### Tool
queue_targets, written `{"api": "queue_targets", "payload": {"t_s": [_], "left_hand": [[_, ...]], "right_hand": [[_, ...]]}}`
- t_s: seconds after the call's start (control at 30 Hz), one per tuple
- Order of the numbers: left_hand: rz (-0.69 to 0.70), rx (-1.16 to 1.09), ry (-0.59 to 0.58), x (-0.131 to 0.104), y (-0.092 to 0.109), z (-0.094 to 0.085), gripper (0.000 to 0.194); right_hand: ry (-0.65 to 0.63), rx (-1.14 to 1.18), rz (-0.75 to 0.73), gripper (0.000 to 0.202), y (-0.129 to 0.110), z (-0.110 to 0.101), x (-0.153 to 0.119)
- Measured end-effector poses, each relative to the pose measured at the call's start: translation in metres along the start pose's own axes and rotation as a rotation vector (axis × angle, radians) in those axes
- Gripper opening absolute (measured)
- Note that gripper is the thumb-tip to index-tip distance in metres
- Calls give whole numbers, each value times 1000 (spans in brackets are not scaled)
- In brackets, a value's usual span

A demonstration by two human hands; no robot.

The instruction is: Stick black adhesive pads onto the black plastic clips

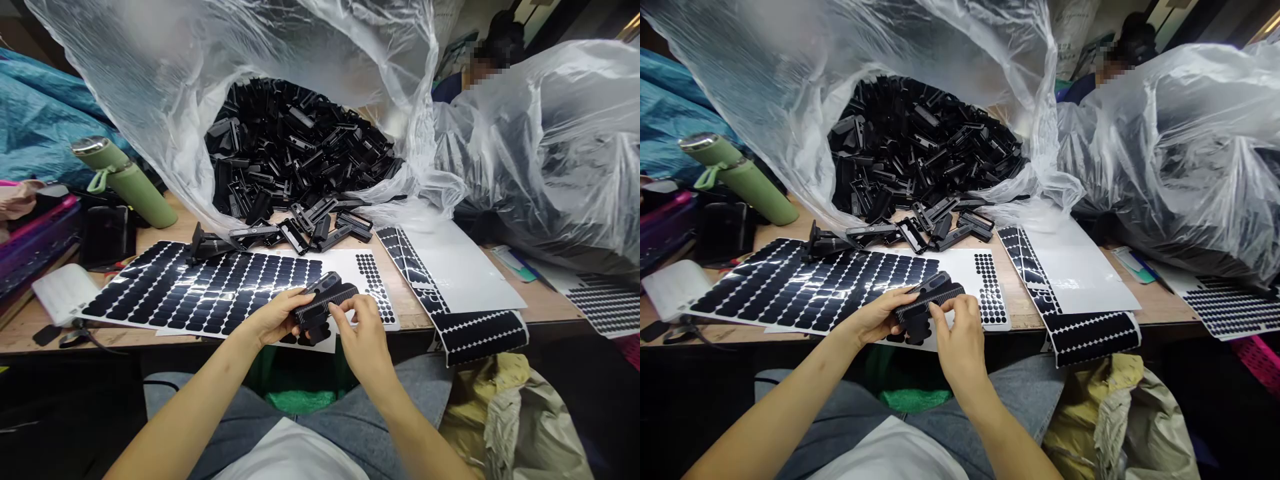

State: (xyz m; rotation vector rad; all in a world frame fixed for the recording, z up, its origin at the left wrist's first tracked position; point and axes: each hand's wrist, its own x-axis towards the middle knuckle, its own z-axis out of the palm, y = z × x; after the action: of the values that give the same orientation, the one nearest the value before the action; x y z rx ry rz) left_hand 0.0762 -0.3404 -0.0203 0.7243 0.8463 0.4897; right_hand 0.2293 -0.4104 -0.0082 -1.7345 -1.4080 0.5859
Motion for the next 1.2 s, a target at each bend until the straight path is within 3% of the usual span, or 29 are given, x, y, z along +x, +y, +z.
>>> {"api": "queue_targets", "payload": {"t_s": [0.17, 0.3, 0.5, 0.6, 0.67, 0.77, 0.87, 0.93, 0.97, 1.07, 1.13, 1.2], "left_hand": [[76, 67, 60, 0, 2, 4, 29], [101, 158, 43, -9, 4, 2, 31], [-64, 688, -177, -44, -13, 6, 40], [-5, 1020, -175, -63, -24, 10, 51], [75, 1160, -136, -67, -21, 10, 62], [212, 1198, 43, -49, 7, -3, 48], [466, 1328, 591, -8, 54, -40, 32], [485, 1498, 898, 19, 84, -74, 34], [451, 1574, 929, 29, 97, -91, 38], [342, 1685, 836, 44, 118, -129, 46], [321, 1699, 803, 43, 119, -137, 44], [338, 1680, 790, 37, 115, -131, 40]], "right_hand": [[-68, 81, -91, 13, -10, 3, -15], [-160, 189, -271, 7, -18, -15, -26], [5, 353, -197, 5, -3, -46, -26], [12, 368, -150, 7, 8, -45, -23], [11, 384, -119, 8, 13, -42, -22], [1, 401, -62, 10, 14, -39, -22], [-18, 413, -31, 12, 12, -39, -22], [-19, 430, -30, 12, 10, -38, -21], [-18, 438, -28, 13, 10, -38, -21], [-24, 437, 2, 15, 12, -39, -20], [-33, 428, 37, 17, 14, -39, -18], [-43, 425, 60, 18, 16, -39, -16]]}}
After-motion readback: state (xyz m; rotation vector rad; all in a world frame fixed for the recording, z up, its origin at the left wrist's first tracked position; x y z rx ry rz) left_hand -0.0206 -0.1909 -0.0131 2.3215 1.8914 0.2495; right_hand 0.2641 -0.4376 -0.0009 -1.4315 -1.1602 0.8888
